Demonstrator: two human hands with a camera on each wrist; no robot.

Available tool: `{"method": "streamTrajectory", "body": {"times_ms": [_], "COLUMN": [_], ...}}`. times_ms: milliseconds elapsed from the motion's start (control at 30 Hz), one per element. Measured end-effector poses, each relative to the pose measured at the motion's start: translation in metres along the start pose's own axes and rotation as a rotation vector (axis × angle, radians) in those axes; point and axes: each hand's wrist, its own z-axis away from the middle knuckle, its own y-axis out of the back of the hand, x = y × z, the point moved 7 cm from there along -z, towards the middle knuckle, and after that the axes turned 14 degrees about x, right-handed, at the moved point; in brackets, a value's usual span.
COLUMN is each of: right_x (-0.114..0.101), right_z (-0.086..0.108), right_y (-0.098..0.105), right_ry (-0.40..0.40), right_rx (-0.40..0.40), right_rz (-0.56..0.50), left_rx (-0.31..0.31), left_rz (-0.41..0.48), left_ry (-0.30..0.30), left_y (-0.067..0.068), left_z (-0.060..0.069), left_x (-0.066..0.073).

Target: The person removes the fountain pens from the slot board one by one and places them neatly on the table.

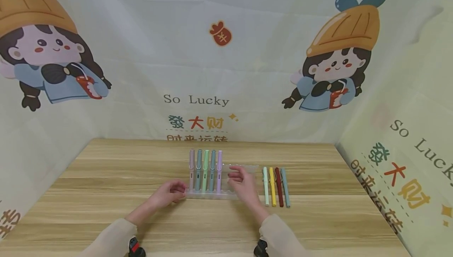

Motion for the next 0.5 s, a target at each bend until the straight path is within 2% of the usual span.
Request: {"method": "streamTrajectory", "body": {"times_ms": [67, 500], "right_x": [0.008, 0.013], "right_z": [-0.003, -0.01], "right_y": [-0.005, -0.025], "right_ry": [0.003, 0.033], "right_rx": [-0.003, 0.026], "right_rz": [0.002, 0.036], "left_rx": [-0.002, -0.008], "left_rz": [-0.001, 0.005], "left_ry": [-0.002, -0.004], "left_y": [-0.001, -0.001], "left_z": [-0.003, -0.003], "left_x": [-0.009, -0.01]}}
